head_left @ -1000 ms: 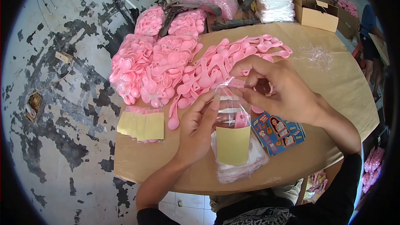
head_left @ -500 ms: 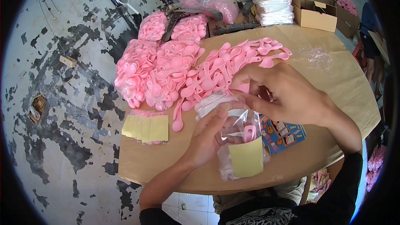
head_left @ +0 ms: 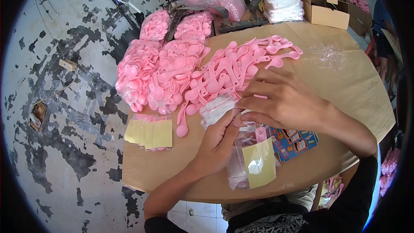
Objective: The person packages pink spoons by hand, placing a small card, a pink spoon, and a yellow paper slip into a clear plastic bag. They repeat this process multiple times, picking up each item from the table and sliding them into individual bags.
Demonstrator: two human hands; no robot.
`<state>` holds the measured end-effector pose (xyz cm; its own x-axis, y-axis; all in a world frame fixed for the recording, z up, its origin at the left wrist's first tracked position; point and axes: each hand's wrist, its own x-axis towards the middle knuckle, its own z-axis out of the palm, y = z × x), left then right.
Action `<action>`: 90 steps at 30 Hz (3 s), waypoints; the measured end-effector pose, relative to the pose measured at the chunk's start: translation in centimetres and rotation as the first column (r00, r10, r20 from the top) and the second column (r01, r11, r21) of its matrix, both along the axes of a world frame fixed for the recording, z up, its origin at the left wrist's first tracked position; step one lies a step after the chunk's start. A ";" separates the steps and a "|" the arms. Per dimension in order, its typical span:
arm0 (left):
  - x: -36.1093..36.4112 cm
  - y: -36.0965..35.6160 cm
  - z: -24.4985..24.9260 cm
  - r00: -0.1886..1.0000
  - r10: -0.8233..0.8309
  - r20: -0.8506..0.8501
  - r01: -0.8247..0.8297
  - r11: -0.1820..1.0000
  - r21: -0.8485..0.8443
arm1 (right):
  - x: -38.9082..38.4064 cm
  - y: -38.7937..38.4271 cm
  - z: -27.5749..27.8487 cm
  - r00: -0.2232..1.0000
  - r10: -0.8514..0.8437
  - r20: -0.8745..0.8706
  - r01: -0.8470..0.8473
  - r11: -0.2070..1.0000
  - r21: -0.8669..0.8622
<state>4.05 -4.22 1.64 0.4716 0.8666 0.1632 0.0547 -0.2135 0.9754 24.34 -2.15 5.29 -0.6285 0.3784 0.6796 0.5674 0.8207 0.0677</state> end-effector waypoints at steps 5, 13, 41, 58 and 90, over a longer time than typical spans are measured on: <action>-0.5 -0.1 0.6 0.996 -0.058 -0.063 0.055 0.998 -0.042 | -0.1 0.0 -0.2 0.999 -0.023 0.033 0.020 0.997 0.071; -0.7 0.0 -0.6 0.971 -0.125 -0.204 0.135 0.990 0.038 | -0.1 -0.2 -0.3 0.997 -0.004 0.083 0.005 1.000 -0.001; 0.0 0.5 -0.6 0.974 -0.095 0.205 0.171 0.901 -0.398 | 16.1 -0.9 2.9 0.716 -0.667 -0.206 0.583 0.734 -0.350; 0.0 0.3 -0.6 0.940 -0.249 0.232 0.321 0.874 -0.364 | 19.5 -0.1 -2.7 0.897 -0.425 0.123 0.341 0.486 -0.805; 0.2 -0.6 0.2 0.973 -0.199 0.118 0.228 0.919 -0.322 | 18.3 -1.2 -1.4 0.802 -0.583 -0.130 0.388 0.673 -0.630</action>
<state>4.23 -4.85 1.85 0.6486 0.7579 -0.0696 -0.0388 0.1243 0.9915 42.61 -3.36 3.87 -0.0481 0.9302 0.3639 0.8040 0.2522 -0.5386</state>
